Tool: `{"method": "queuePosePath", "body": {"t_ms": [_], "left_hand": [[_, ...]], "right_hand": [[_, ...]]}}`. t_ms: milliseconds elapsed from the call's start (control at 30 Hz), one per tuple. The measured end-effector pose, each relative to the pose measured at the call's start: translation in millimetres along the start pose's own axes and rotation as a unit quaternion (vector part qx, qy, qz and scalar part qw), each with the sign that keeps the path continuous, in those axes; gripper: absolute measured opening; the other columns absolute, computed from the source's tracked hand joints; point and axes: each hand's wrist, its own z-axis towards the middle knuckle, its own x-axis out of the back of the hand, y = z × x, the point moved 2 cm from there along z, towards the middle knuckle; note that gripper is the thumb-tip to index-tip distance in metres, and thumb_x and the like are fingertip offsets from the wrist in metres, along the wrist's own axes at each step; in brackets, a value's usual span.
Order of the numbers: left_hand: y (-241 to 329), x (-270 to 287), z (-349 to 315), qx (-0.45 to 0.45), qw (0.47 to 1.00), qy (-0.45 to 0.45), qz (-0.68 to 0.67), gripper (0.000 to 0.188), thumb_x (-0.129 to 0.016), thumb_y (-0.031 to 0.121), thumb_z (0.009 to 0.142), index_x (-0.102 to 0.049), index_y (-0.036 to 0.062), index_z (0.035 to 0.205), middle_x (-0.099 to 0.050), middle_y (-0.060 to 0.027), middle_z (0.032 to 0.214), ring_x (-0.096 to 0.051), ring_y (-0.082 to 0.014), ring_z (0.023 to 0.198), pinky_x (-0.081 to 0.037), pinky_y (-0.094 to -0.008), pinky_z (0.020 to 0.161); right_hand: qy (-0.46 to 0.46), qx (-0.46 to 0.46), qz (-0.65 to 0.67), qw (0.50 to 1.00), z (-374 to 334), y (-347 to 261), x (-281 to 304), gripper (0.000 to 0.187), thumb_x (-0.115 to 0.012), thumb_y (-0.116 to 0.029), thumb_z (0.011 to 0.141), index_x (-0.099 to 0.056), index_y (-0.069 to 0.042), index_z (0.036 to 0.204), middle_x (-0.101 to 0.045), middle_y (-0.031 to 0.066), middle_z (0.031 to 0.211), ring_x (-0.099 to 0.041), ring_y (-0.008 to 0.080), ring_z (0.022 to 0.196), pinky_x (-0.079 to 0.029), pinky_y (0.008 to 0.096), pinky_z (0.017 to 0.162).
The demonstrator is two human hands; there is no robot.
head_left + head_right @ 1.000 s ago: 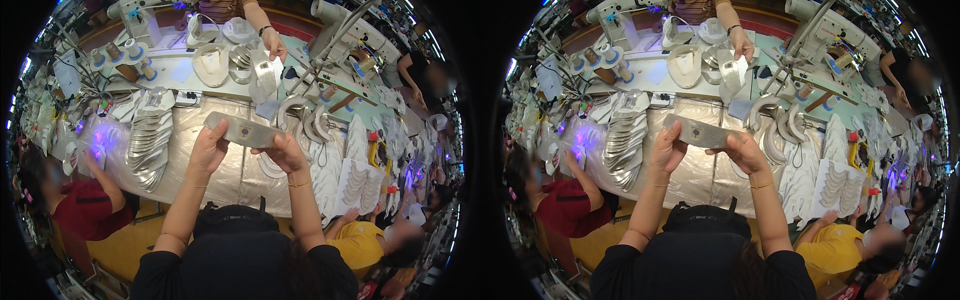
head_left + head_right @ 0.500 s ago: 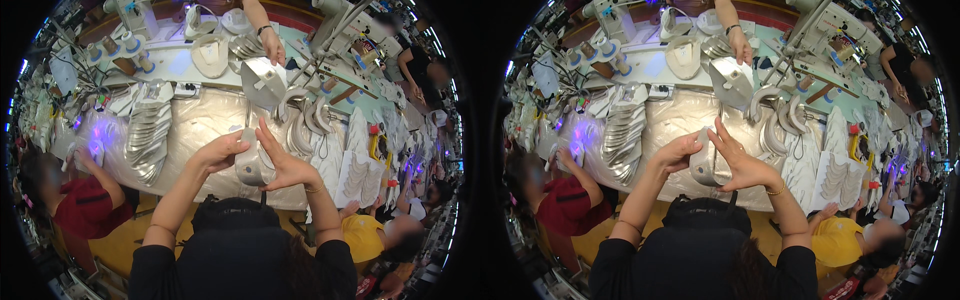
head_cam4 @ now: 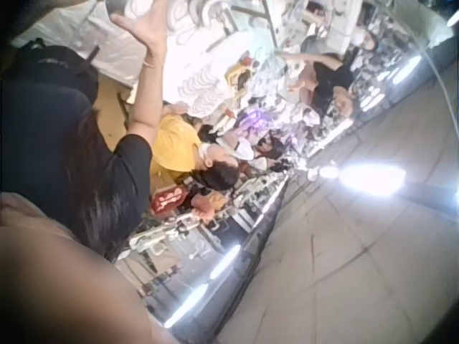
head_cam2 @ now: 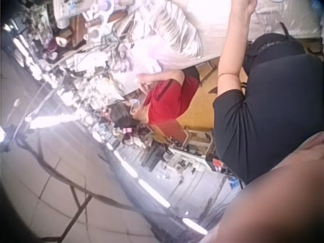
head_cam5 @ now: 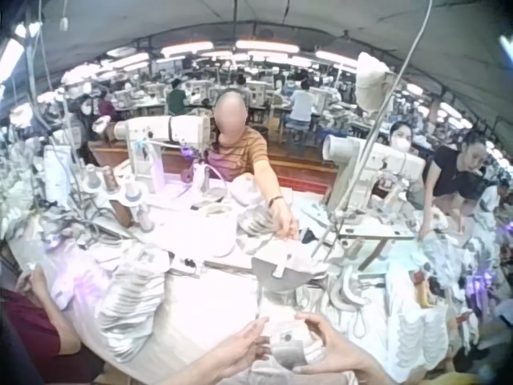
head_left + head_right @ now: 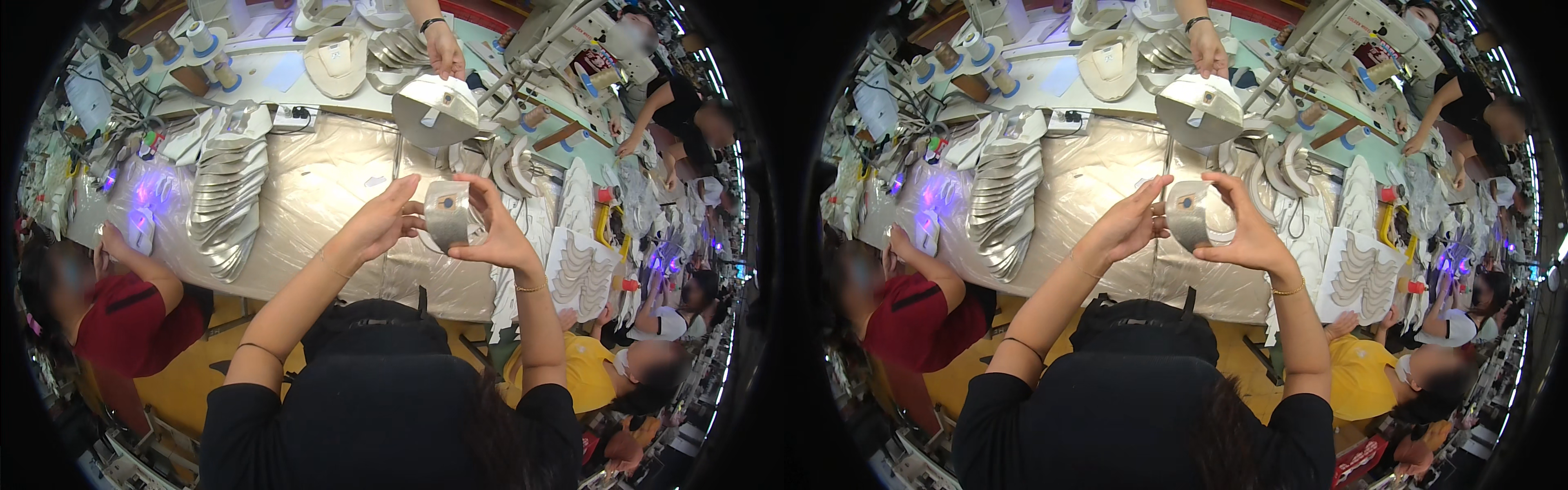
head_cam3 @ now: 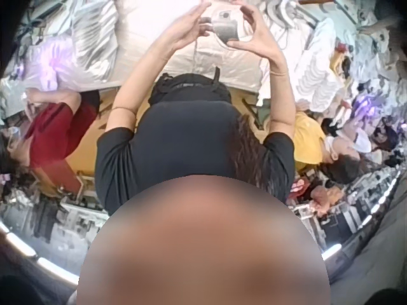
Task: The person holds a small shoe part and uses a handheld punch tool to create holes along its edge. They repeatedly position the part, strike the punch, and inspect the result while working at a factory table.
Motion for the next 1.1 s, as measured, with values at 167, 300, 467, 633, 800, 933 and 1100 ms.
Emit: {"method": "queuePosePath", "body": {"t_ms": [167,300,467,633,800,933,1100], "left_hand": [[-47.2,59.2,18.5,-0.021,0.975,0.126,0.182,0.052,-0.049,0.036,0.095,-0.033,0.0082,0.136,-0.059,-0.0111,0.105,-0.060,-0.0203,0.088,-0.042,-0.0305,0.076],[-98.9,123.2,23.0,-0.078,0.817,0.276,0.500,0.070,-0.067,0.031,0.082,-0.032,0.0076,0.137,-0.052,-0.0198,0.119,-0.054,-0.0296,0.105,-0.041,-0.0376,0.092],[-153.8,169.2,3.5,0.069,0.684,0.278,0.671,0.086,-0.069,0.036,0.076,-0.021,0.0155,0.145,-0.021,-0.0275,0.144,-0.020,-0.0466,0.133,-0.024,-0.0609,0.102],[-177.6,189.4,-6.5,0.164,0.648,0.220,0.711,0.100,-0.070,0.047,0.071,-0.010,0.0231,0.148,-0.005,-0.0277,0.150,-0.010,-0.0488,0.136,-0.017,-0.0622,0.105],[-184.9,191.7,-3.2,0.184,0.610,0.180,0.749,0.106,-0.071,0.052,0.069,-0.005,0.0272,0.148,0.003,-0.0331,0.148,-0.004,-0.0527,0.135,-0.011,-0.0629,0.106],[-184.7,185.8,0.1,0.198,0.611,0.174,0.747,0.108,-0.072,0.052,0.067,-0.005,0.0286,0.148,0.005,-0.0355,0.146,0.001,-0.0550,0.134,-0.006,-0.0634,0.106],[-184.4,180.9,0.4,0.209,0.596,0.168,0.757,0.110,-0.074,0.052,0.066,-0.003,0.0286,0.148,0.007,-0.0376,0.145,0.003,-0.0567,0.133,-0.004,-0.0627,0.106]], "right_hand": [[0.161,-0.031,-0.093,0.982,-8.3,9.2,30.1,0.092,-0.086,-0.025,0.056,-0.039,-0.005,0.132,-0.042,0.0121,0.123,-0.043,0.0267,0.118,-0.033,0.0362,0.103],[0.298,-0.040,-0.189,0.935,5.8,4.7,30.7,0.088,-0.085,-0.028,0.058,-0.040,0.000,0.129,-0.044,0.0134,0.111,-0.046,0.0266,0.106,-0.039,0.0358,0.093],[0.385,-0.026,-0.216,0.897,61.5,-13.1,11.9,0.086,-0.084,-0.030,0.059,-0.042,0.001,0.127,-0.044,0.0167,0.111,-0.047,0.0324,0.106,-0.040,0.0384,0.093],[0.374,-0.068,-0.267,0.885,132.8,-19.4,-3.5,0.087,-0.078,-0.042,0.059,-0.043,-0.002,0.128,-0.045,0.0159,0.113,-0.046,0.0339,0.109,-0.037,0.0453,0.092],[0.400,-0.101,-0.305,0.858,185.7,-19.5,-6.9,0.085,-0.076,-0.040,0.058,-0.045,-0.003,0.127,-0.045,0.0158,0.114,-0.045,0.0330,0.110,-0.034,0.0506,0.090],[0.412,-0.120,-0.311,0.848,212.1,-22.1,-4.1,0.083,-0.074,-0.040,0.058,-0.046,-0.003,0.126,-0.046,0.0164,0.116,-0.045,0.0332,0.112,-0.029,0.0523,0.094],[0.421,-0.133,-0.315,0.840,230.9,-29.4,-1.0,0.083,-0.074,-0.040,0.058,-0.046,-0.003,0.127,-0.046,0.0168,0.117,-0.045,0.0335,0.113,-0.027,0.0528,0.096]]}}
